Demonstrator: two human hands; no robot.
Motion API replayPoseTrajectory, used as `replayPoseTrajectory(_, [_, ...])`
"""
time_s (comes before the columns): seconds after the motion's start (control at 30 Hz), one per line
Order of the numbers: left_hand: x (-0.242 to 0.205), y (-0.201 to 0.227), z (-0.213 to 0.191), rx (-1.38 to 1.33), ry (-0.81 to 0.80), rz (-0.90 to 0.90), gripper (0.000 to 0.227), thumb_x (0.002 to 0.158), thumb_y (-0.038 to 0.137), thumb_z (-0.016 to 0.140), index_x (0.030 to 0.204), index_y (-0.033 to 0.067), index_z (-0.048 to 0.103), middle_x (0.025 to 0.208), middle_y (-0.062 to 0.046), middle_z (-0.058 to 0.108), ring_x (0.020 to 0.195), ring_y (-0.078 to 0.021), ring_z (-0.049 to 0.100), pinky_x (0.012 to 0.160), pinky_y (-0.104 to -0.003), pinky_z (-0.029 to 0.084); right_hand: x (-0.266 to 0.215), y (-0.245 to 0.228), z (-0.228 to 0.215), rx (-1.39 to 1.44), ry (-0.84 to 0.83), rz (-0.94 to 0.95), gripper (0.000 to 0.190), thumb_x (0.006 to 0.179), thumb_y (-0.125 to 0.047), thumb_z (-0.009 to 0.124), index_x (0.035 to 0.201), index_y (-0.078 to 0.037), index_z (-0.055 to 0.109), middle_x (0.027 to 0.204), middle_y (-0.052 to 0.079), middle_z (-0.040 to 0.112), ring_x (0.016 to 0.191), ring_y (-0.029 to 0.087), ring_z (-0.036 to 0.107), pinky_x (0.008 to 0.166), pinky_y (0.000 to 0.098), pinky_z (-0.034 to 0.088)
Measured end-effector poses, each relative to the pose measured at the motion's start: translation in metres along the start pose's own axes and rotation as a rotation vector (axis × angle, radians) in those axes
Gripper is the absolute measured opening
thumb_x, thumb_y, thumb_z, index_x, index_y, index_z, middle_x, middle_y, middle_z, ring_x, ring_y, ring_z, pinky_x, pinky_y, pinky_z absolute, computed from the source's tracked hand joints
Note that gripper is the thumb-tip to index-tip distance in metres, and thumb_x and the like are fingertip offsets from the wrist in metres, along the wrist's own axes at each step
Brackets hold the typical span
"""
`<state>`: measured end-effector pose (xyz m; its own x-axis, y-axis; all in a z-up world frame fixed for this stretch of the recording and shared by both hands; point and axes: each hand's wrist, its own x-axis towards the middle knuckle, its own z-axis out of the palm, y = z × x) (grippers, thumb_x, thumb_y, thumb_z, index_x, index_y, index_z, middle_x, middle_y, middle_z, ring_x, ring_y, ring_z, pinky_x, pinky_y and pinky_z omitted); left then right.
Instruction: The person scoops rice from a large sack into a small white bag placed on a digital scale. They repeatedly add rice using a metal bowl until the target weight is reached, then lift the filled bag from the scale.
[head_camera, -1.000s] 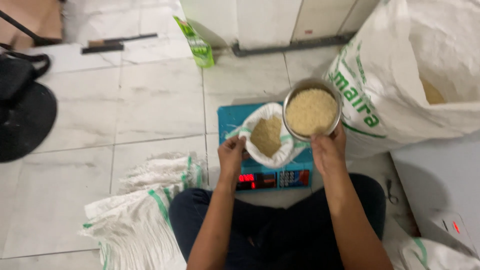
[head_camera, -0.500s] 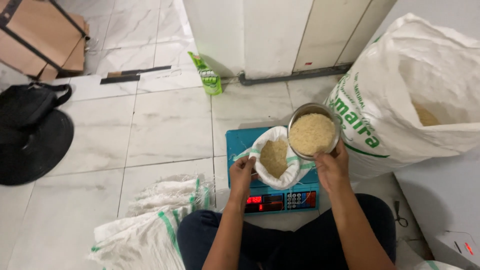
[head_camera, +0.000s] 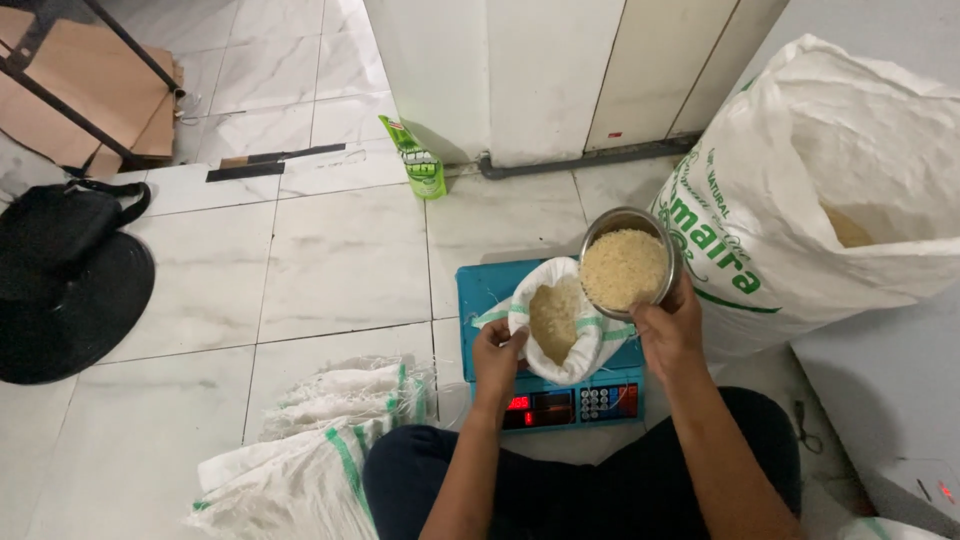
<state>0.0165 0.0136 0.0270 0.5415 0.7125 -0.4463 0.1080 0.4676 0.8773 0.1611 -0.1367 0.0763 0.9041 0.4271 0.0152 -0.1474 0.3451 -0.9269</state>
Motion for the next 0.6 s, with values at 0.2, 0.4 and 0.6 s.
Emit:
replayPoseTrajectory(0.2, [0.009,-0.001,0.000,-0.142,0.061,0.005,0.030,0.083,0.010,0.075,0.108,-0.0008,0.064,0.086,-0.003,0.047,0.075,-0.0159,0.057,0.055,-0.036,0.060,0.001,-0.010,0.005,-0.025,-0.018,-0.007,0.077,0.072,0.010,0.059,0.145,-0.007,0.041,0.127,0.006,0.048,0.116,0.021,0.049,0.092,0.0365,0.048])
replayPoseTrajectory(0.4, [0.006,0.000,0.002,-0.146,0.047,0.041,0.024,0.083,0.007,0.073,0.102,-0.0021,0.062,0.082,-0.002,0.044,0.070,-0.0136,0.056,0.054,-0.028,0.056,0.010,0.006,-0.012,0.031,-0.027,-0.051,0.083,0.069,0.014,0.064,0.146,-0.009,0.043,0.129,0.010,0.052,0.116,0.026,0.053,0.092,0.0416,0.052])
replayPoseTrajectory(0.6, [0.009,0.000,-0.001,-0.121,0.043,0.029,0.028,0.084,0.009,0.075,0.108,-0.0010,0.065,0.086,-0.005,0.047,0.075,-0.0191,0.060,0.058,-0.036,0.059,0.016,0.013,-0.016,0.022,-0.064,-0.092,0.087,0.064,0.014,0.068,0.144,-0.008,0.044,0.126,0.009,0.052,0.116,0.023,0.052,0.090,0.0420,0.052])
